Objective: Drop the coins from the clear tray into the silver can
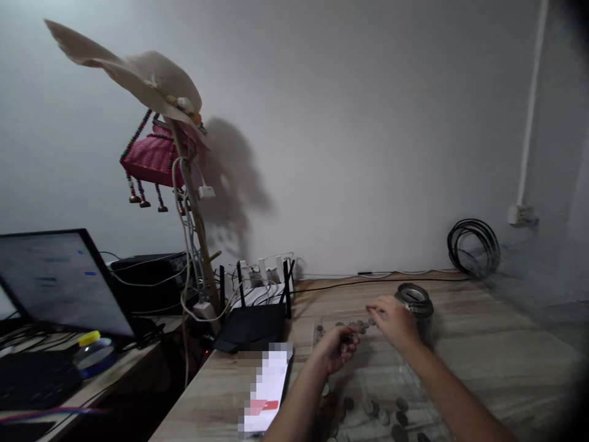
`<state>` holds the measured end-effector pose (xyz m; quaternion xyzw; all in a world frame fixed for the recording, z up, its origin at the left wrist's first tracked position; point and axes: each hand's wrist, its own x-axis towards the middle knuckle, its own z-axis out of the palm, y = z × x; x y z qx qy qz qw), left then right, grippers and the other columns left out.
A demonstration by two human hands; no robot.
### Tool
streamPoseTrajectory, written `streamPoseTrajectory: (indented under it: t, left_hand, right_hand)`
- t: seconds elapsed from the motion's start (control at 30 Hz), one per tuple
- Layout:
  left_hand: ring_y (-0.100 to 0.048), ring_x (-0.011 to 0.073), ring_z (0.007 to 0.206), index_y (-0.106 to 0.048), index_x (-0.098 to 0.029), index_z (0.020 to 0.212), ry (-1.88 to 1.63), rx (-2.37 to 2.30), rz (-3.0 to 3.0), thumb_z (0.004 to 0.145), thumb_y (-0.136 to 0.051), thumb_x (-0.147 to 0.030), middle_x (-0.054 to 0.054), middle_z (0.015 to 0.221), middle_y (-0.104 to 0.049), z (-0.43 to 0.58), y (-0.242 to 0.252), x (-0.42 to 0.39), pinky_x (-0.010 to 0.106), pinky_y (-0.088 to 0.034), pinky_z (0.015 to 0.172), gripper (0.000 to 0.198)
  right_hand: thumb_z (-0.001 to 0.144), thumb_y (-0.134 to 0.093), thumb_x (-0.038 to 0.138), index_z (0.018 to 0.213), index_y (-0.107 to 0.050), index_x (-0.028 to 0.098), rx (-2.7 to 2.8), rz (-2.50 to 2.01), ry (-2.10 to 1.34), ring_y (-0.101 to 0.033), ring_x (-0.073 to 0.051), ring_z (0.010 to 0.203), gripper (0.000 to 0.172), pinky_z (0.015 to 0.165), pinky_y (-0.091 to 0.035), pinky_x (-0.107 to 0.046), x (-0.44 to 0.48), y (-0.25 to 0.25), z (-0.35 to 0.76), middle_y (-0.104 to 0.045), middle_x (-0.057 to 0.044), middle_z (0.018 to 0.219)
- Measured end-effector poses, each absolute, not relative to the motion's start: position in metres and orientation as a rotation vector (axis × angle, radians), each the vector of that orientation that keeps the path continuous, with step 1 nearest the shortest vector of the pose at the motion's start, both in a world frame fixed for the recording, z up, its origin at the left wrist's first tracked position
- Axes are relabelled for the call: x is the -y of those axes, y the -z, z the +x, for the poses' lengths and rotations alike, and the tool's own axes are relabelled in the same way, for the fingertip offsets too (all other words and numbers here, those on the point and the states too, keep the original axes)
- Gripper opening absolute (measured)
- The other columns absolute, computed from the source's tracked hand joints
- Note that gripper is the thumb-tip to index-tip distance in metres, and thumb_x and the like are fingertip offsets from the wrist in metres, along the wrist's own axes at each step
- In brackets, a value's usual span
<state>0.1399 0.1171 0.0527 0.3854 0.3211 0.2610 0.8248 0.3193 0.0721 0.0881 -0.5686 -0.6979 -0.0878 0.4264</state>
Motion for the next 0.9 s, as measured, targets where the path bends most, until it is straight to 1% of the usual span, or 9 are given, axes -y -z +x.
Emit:
streamPoseTrajectory:
  t: [0.13,0.23,0.3,0.37,0.43,0.53,0.73,0.8,0.9]
  left_hand:
    - [-0.057,0.0066,0.055,-0.049,-0.005,0.110,-0.589,-0.675,0.769,0.068,-0.045,-0.005,0.010,0.082,-0.064,0.138,-0.052,-0.118,0.014,-0.042,0.050,0.042]
    - [-0.064,0.0128,0.072,-0.043,-0.002,0.117,-0.596,-0.665,0.797,0.068,-0.043,-0.001,0.016,0.094,-0.064,0.138,-0.050,-0.117,0.018,-0.048,0.064,0.049]
    - [-0.064,0.0162,0.081,-0.040,-0.003,0.120,-0.611,-0.665,0.832,0.070,-0.044,-0.002,0.018,0.097,-0.063,0.138,-0.048,-0.116,0.020,-0.048,0.066,0.050]
    - [-0.065,0.0164,0.080,-0.039,-0.004,0.121,-0.622,-0.668,0.878,0.072,-0.047,-0.005,0.018,0.097,-0.064,0.139,-0.047,-0.116,0.019,-0.047,0.062,0.050]
    - [-0.064,0.0131,0.069,-0.038,-0.006,0.122,-0.625,-0.666,0.942,0.073,-0.048,-0.008,0.016,0.094,-0.065,0.139,-0.047,-0.115,0.016,-0.043,0.053,0.050]
    - [-0.055,0.0061,0.048,-0.037,-0.008,0.123,-0.619,-0.684,1.050,0.073,-0.048,-0.011,0.013,0.089,-0.066,0.140,-0.046,-0.115,0.014,-0.028,0.039,0.051]
    - [-0.041,0.0015,0.039,-0.031,-0.016,0.130,-0.636,-0.714,1.096,0.073,-0.051,-0.018,0.009,0.091,-0.064,0.138,-0.050,-0.115,0.015,-0.012,0.036,0.061]
    - [-0.041,0.0015,0.040,-0.029,-0.018,0.132,-0.656,-0.703,1.097,0.073,-0.052,-0.020,0.008,0.091,-0.064,0.137,-0.052,-0.113,0.016,-0.011,0.036,0.064]
    - [-0.043,0.0022,0.042,-0.029,-0.021,0.132,-0.679,-0.672,1.095,0.071,-0.054,-0.022,0.005,0.088,-0.062,0.137,-0.053,-0.111,0.016,-0.011,0.037,0.066]
  right_hand:
    - [0.077,-0.048,0.033,0.084,-0.065,0.024,1.332,-1.660,0.483,-0.054,-0.020,0.075,0.021,0.061,-0.035,-0.030,-0.070,-0.102,0.372,-0.062,-0.006,0.080]
    - [0.072,-0.053,0.032,0.071,-0.064,0.025,1.293,-1.759,0.377,-0.054,-0.022,0.069,0.013,0.056,-0.032,-0.031,-0.075,-0.101,0.405,-0.062,-0.007,0.072]
    - [0.070,-0.054,0.031,0.066,-0.062,0.025,1.324,-1.759,0.284,-0.055,-0.022,0.069,0.010,0.056,-0.032,-0.032,-0.080,-0.098,0.415,-0.062,-0.006,0.069]
    - [0.068,-0.055,0.031,0.066,-0.063,0.025,1.316,-1.785,0.278,-0.055,-0.023,0.069,0.009,0.057,-0.032,-0.032,-0.084,-0.095,0.418,-0.063,-0.006,0.069]
    - [0.067,-0.056,0.031,0.066,-0.064,0.026,1.280,-1.835,0.329,-0.054,-0.024,0.071,0.010,0.057,-0.031,-0.032,-0.086,-0.094,0.418,-0.062,-0.006,0.069]
    - [0.065,-0.056,0.033,0.067,-0.065,0.026,1.266,-1.886,0.353,-0.054,-0.023,0.074,0.011,0.058,-0.031,-0.031,-0.083,-0.096,0.416,-0.063,-0.005,0.069]
    - [0.077,-0.048,0.031,0.085,-0.066,0.021,1.333,-1.532,0.565,-0.052,-0.022,0.086,0.023,0.074,-0.037,-0.033,-0.069,-0.109,0.385,-0.064,-0.007,0.086]
    - [0.080,-0.044,0.029,0.086,-0.066,0.019,1.476,-1.386,0.441,-0.053,-0.019,0.081,0.024,0.074,-0.038,-0.031,-0.069,-0.105,0.360,-0.064,-0.007,0.083]
    - [0.078,-0.049,0.031,0.085,-0.067,0.021,1.775,-1.346,0.017,-0.055,-0.017,0.068,0.022,0.064,-0.039,-0.027,-0.076,-0.085,0.318,-0.064,-0.005,0.078]
